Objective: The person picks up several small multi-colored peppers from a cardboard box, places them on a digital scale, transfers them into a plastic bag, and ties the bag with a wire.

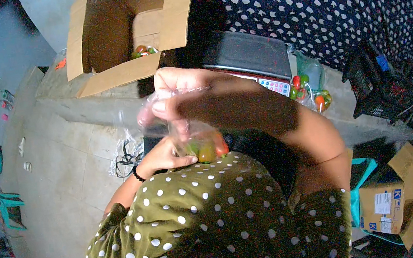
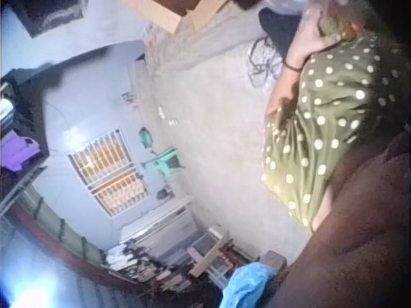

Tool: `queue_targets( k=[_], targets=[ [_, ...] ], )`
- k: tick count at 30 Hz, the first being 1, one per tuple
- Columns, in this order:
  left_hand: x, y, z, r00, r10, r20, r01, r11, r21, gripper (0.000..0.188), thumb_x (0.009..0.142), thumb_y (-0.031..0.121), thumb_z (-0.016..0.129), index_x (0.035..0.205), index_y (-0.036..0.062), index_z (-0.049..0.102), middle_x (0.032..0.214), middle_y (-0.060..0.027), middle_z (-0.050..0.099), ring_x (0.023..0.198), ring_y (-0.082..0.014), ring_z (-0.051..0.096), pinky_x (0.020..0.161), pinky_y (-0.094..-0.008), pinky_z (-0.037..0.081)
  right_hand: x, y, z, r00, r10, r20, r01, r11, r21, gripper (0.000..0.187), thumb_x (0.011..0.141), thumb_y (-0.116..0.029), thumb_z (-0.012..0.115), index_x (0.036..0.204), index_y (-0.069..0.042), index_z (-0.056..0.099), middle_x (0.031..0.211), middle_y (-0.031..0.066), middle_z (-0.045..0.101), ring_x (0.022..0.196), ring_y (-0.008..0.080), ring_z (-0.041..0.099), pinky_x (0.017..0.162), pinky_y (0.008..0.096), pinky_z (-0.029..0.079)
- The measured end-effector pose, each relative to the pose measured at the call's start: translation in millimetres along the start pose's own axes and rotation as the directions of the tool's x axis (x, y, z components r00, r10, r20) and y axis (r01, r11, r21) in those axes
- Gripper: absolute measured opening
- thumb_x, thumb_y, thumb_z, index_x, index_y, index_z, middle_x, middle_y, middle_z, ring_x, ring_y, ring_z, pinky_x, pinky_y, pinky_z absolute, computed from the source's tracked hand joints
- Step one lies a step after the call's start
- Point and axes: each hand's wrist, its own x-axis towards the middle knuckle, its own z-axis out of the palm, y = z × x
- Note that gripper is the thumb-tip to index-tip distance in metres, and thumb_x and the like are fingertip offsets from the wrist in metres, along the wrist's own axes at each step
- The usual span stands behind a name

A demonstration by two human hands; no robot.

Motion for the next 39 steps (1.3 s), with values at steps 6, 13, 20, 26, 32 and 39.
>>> queue_targets(
  k=[6, 13, 20, 26, 32, 39],
  targets=[
    [28.9, -13.5, -3.8, 0.976, 0.163, 0.141, -0.147, 0.982, -0.118, 0.047, 0.067, 0.031, 0.065, 0.106, 0.0062, 0.054, 0.109, -0.0132, 0.052, 0.102, -0.0269, 0.047, 0.091, -0.0379, 0.032, -2.0, 1.4, 5.1, 0.986, -0.014, -0.169, 0.008, 0.999, -0.038, 0.022, 0.081, -0.023, 0.052, 0.080, -0.006, 0.037, 0.067, -0.0001, 0.040, 0.061, 0.0064, 0.036, 0.053, 0.0185, 0.030],
    [48.8, -0.7, -21.0, 0.899, 0.286, 0.331, -0.266, 0.958, -0.108, 0.059, 0.066, 0.037, 0.067, 0.114, 0.0081, 0.051, 0.115, -0.0166, 0.049, 0.111, -0.0314, 0.042, 0.100, -0.0409, 0.023, 10.8, -10.5, 17.9, 0.950, -0.177, -0.258, 0.211, 0.971, 0.109, 0.019, 0.084, -0.016, 0.047, 0.097, -0.003, 0.041, 0.067, -0.0009, 0.039, 0.059, 0.0047, 0.033, 0.050, 0.0176, 0.026],
    [56.0, 80.5, -14.6, 0.876, 0.075, 0.477, -0.063, 0.997, -0.041, 0.067, 0.069, 0.054, 0.060, 0.121, 0.0141, 0.047, 0.111, -0.0145, 0.051, 0.112, -0.0311, 0.040, 0.092, -0.0414, 0.032, 34.6, -11.6, 21.8, 0.971, -0.123, -0.206, 0.148, 0.983, 0.107, 0.020, 0.086, -0.013, 0.043, 0.102, -0.002, 0.039, 0.064, -0.0022, 0.039, 0.053, 0.0034, 0.034, 0.047, 0.0169, 0.029],
    [56.1, 43.2, 5.8, 0.852, 0.423, 0.308, -0.460, 0.886, 0.056, 0.044, 0.076, 0.047, 0.055, 0.102, 0.0121, 0.059, 0.093, -0.0117, 0.055, 0.091, -0.0270, 0.047, 0.083, -0.0380, 0.037, 37.8, -10.9, 18.4, 0.969, -0.115, -0.219, 0.159, 0.968, 0.194, 0.012, 0.087, -0.012, 0.041, 0.098, -0.007, 0.039, 0.063, -0.0016, 0.039, 0.044, 0.0041, 0.033, 0.038, 0.0175, 0.029],
    [50.7, 0.7, 4.2, 0.972, 0.140, 0.191, -0.067, 0.936, -0.344, 0.037, 0.088, 0.038, 0.045, 0.076, 0.0047, 0.057, 0.072, -0.0041, 0.055, 0.071, -0.0134, 0.052, 0.064, -0.0304, 0.042, 26.1, -0.1, -14.3, 0.865, -0.233, -0.444, 0.401, 0.853, 0.334, 0.029, 0.089, -0.018, 0.040, 0.114, -0.005, 0.036, 0.082, 0.0084, 0.050, 0.072, 0.0204, 0.057, 0.062, 0.0300, 0.049],
    [82.9, 0.9, -25.5, 0.920, -0.340, -0.196, -0.058, 0.376, -0.925, 0.047, 0.089, 0.045, 0.037, 0.055, 0.0128, 0.031, 0.056, 0.0019, 0.032, 0.051, -0.0114, 0.032, 0.050, -0.0242, 0.030, -62.7, 146.6, -39.1, 0.802, -0.584, -0.123, 0.037, 0.254, -0.967, 0.080, 0.054, -0.021, 0.073, 0.120, -0.012, 0.028, 0.116, 0.0216, 0.036, 0.107, 0.0396, 0.039, 0.091, 0.0476, 0.032]
  ],
)
